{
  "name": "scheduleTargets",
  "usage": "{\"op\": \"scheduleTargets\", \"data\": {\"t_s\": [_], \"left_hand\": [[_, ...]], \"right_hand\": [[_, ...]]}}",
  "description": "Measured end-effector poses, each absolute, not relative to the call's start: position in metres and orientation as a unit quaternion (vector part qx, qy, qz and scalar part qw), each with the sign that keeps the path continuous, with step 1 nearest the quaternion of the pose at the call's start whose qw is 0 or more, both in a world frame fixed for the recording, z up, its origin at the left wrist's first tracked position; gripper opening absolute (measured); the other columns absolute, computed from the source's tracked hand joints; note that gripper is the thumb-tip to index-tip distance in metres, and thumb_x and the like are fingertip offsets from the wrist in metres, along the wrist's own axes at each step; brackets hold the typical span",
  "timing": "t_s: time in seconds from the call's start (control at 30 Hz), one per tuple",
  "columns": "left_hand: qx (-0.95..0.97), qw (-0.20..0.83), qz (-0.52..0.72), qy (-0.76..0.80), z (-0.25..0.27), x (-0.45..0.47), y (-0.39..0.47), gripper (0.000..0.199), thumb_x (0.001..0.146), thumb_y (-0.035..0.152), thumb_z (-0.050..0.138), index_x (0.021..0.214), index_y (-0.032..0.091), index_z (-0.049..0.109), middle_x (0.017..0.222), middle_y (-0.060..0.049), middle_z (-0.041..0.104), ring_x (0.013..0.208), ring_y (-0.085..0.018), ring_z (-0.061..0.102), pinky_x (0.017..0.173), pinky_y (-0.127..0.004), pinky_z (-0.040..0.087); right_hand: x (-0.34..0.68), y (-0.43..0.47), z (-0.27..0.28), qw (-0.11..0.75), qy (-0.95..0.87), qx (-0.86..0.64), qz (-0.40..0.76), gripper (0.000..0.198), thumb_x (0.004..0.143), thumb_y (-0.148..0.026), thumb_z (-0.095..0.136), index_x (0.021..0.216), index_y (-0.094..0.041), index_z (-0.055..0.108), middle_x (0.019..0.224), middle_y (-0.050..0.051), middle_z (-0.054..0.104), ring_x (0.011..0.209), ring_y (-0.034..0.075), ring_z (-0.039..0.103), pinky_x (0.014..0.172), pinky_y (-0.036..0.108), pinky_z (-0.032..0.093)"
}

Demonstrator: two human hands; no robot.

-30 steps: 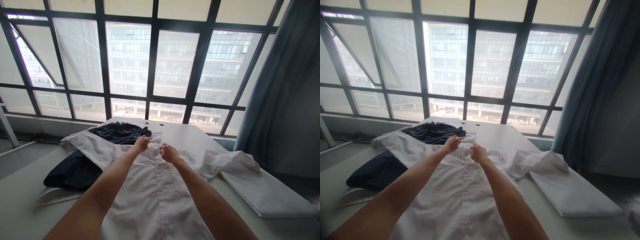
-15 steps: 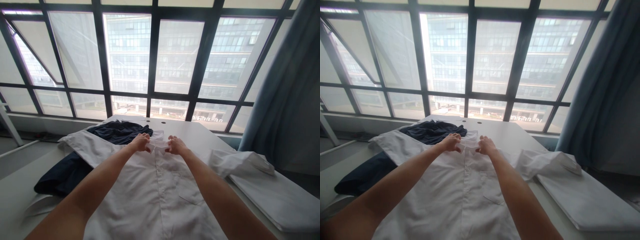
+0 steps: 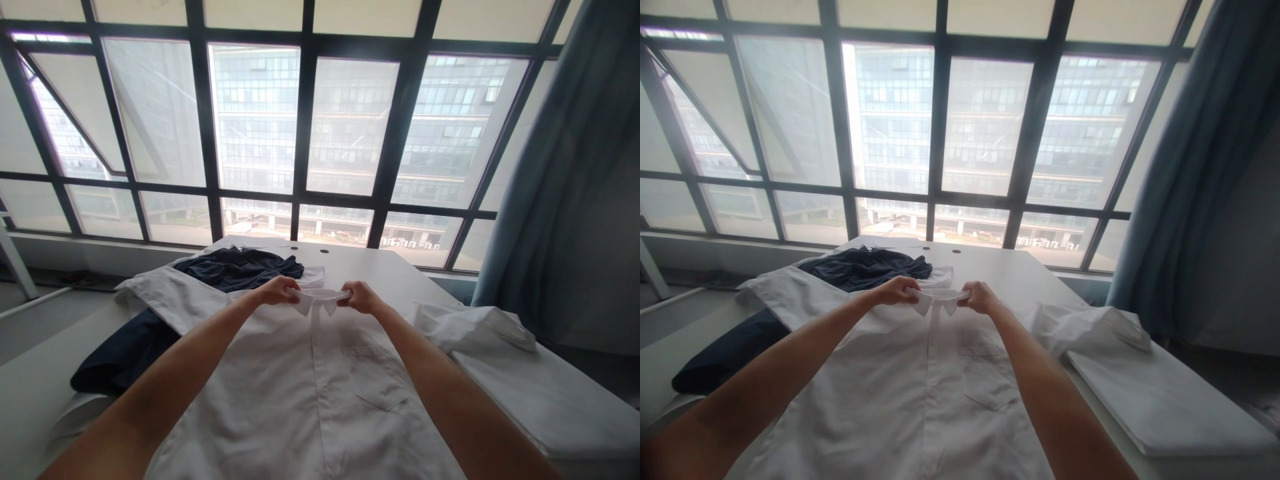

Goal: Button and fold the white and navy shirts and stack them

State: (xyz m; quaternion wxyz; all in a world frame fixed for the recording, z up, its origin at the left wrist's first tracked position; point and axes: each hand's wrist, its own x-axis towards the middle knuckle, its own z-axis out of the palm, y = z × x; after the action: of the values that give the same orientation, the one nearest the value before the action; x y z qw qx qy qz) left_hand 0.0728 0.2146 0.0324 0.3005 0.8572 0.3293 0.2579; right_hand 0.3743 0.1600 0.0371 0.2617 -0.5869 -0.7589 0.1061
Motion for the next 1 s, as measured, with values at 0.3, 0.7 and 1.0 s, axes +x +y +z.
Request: {"op": "scheduleTargets", "data": {"t_s": [0.3, 0.7, 1.0], "left_hand": [[0.859, 0.194, 0.307, 0.36, 0.023, 0.065, 0.211, 0.056, 0.066, 0.027, 0.078, 0.118, 0.016, 0.06, 0.091, -0.004, 0.067, 0.079, -0.019, 0.063, 0.073, -0.029, 0.051], [0.827, 0.052, 0.009, 0.56, 0.039, 0.01, 0.219, 0.03, 0.072, 0.042, 0.072, 0.094, 0.021, 0.076, 0.095, -0.006, 0.074, 0.091, -0.025, 0.067, 0.076, -0.026, 0.049], [0.764, -0.048, 0.053, 0.642, 0.048, -0.013, 0.211, 0.034, 0.094, 0.039, 0.047, 0.108, 0.016, 0.066, 0.111, -0.016, 0.069, 0.103, -0.031, 0.065, 0.085, -0.038, 0.049]], "right_hand": [[0.379, 0.159, 0.031, 0.18, -0.755, -0.627, 0.065, 0.03, 0.071, -0.038, 0.073, 0.093, -0.017, 0.071, 0.084, 0.003, 0.073, 0.079, 0.018, 0.065, 0.067, 0.024, 0.046], [0.388, 0.146, 0.022, 0.015, -0.736, -0.67, 0.092, 0.046, 0.075, -0.046, 0.074, 0.112, -0.019, 0.071, 0.105, 0.011, 0.072, 0.094, 0.025, 0.067, 0.079, 0.03, 0.049], [0.365, 0.116, 0.002, 0.011, -0.657, -0.754, -0.011, 0.05, 0.096, -0.049, 0.044, 0.128, -0.016, 0.062, 0.139, 0.021, 0.052, 0.127, 0.033, 0.048, 0.1, 0.044, 0.04]]}}
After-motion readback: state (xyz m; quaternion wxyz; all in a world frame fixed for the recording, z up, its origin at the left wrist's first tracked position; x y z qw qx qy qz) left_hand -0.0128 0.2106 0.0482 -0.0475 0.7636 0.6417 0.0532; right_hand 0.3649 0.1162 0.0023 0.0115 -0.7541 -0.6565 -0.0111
